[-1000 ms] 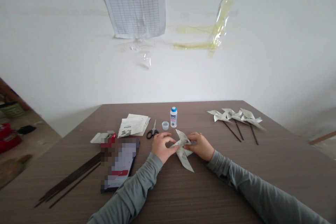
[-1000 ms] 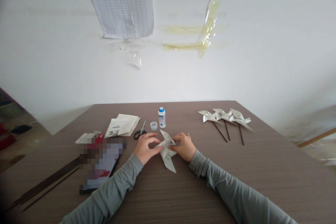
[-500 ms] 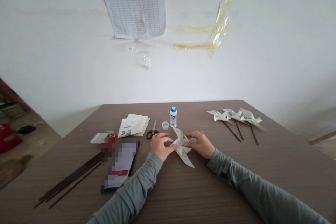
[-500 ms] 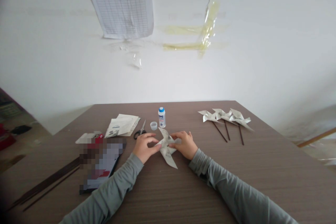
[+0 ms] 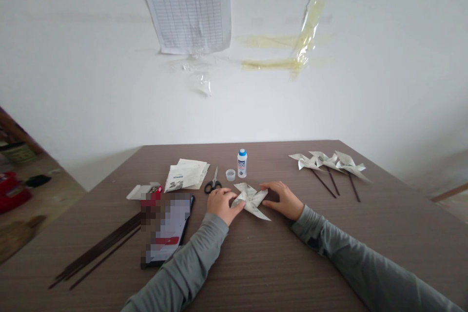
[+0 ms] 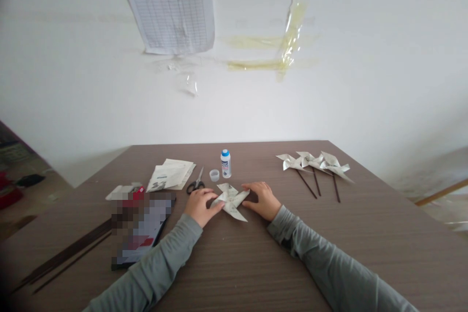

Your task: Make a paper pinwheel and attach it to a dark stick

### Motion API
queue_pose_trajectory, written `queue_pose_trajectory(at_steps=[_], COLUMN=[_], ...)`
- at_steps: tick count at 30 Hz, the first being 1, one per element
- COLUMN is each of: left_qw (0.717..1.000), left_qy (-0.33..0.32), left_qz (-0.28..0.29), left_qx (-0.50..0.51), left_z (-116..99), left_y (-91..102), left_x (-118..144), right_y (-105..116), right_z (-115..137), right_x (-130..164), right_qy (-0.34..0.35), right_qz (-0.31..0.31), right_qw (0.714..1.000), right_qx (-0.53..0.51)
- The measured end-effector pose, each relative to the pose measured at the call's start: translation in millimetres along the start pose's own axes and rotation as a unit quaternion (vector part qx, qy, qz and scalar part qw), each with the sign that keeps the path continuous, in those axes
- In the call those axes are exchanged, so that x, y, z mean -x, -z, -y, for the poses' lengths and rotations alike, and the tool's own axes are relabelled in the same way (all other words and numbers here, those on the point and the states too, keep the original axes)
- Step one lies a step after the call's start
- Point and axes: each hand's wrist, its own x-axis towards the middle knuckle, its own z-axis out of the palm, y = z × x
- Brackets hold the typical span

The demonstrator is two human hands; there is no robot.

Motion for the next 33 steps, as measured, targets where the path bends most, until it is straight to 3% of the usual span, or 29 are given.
queue_pose_trajectory(at_steps=[6, 10, 13, 15, 18, 24, 28, 31, 33], left_qw=[0.999, 0.997, 0.994, 0.995, 0.993, 0.991, 0.996, 0.995, 0.997], left_qy=[-0.021, -0.031, -0.047, -0.03, -0.047, -0.063, -0.066, -0.094, -0.075], left_qz=[0.03, 0.051, 0.064, 0.014, -0.014, -0.024, -0.014, 0.016, -0.018], left_qx=[-0.021, -0.052, -0.071, -0.09, -0.106, -0.114, -0.065, -0.013, -0.006], left_z=[-11, -6, 9, 20, 31, 31, 27, 36, 50], left_y=[17.1, 24.4, 15.3, 4.1, -10.9, -14.8, 11.0, 49.3, 78.6], left_x=[9, 24, 37, 44, 50, 49, 46, 46, 48], right_y=[4, 9, 12, 13, 14, 16, 16, 17, 18], right_z=[-2, -7, -14, -18, -21, -19, -16, -15, -14], right_x=[2, 10, 20, 25, 29, 28, 29, 30, 29], right_qy=[0.019, 0.024, 0.011, -0.004, -0.016, -0.021, -0.016, -0.018, -0.025], right_qz=[-0.012, -0.024, -0.011, 0.002, 0.022, 0.021, 0.008, 0.006, 0.016], right_qw=[1.0, 0.999, 0.999, 0.998, 0.995, 0.993, 0.993, 0.993, 0.992], right_qx=[-0.008, 0.009, 0.045, 0.07, 0.093, 0.111, 0.12, 0.121, 0.119])
